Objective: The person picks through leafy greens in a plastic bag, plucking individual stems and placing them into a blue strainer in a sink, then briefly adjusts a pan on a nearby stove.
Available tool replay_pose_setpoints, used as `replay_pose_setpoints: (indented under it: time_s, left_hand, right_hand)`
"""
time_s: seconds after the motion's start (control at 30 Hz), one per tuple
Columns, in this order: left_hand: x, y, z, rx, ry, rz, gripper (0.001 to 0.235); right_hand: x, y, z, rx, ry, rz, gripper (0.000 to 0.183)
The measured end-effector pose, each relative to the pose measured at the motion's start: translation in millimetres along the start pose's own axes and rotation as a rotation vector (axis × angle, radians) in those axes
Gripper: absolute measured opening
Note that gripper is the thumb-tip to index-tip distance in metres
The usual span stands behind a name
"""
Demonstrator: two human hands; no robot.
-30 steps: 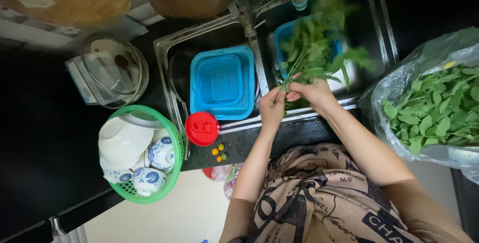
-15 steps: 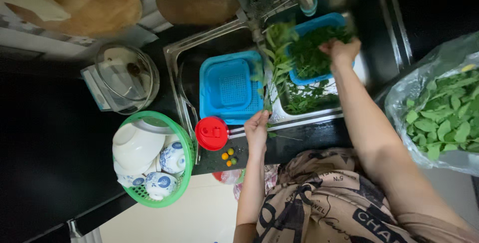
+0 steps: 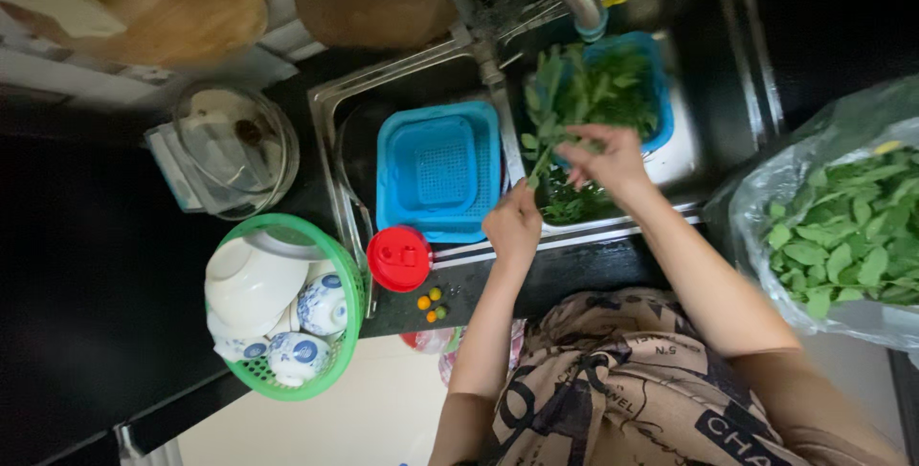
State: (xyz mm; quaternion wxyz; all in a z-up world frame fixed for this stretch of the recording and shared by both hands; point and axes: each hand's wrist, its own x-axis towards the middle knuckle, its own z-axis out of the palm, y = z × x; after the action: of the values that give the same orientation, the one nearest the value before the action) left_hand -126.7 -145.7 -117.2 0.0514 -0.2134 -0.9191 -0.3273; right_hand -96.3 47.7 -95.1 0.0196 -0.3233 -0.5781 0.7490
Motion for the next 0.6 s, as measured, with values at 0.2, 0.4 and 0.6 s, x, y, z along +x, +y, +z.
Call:
replay_pose_setpoints:
  time_s: [0.2,0.4,0.6]
  left_hand:
    - [-5.3,4.5,8.5,0.234,-0.125,0.255,0.032]
    - [-22.8,-21.2,-28.8,0.141,-0.096,0.188,0.027]
    - [-22.1,-24.5,-50.9,0.004,-0.182,-0.411,0.024]
  right_hand:
    - [16.6,40.6,-0.4,0.144,-0.160,0.159,0.017]
    - [70.3,71.2,-72.4,0.581,0.070,0.249,0.007]
    - [63.7,39.8,-79.3,0.510,0.170,-0.033,0.017]
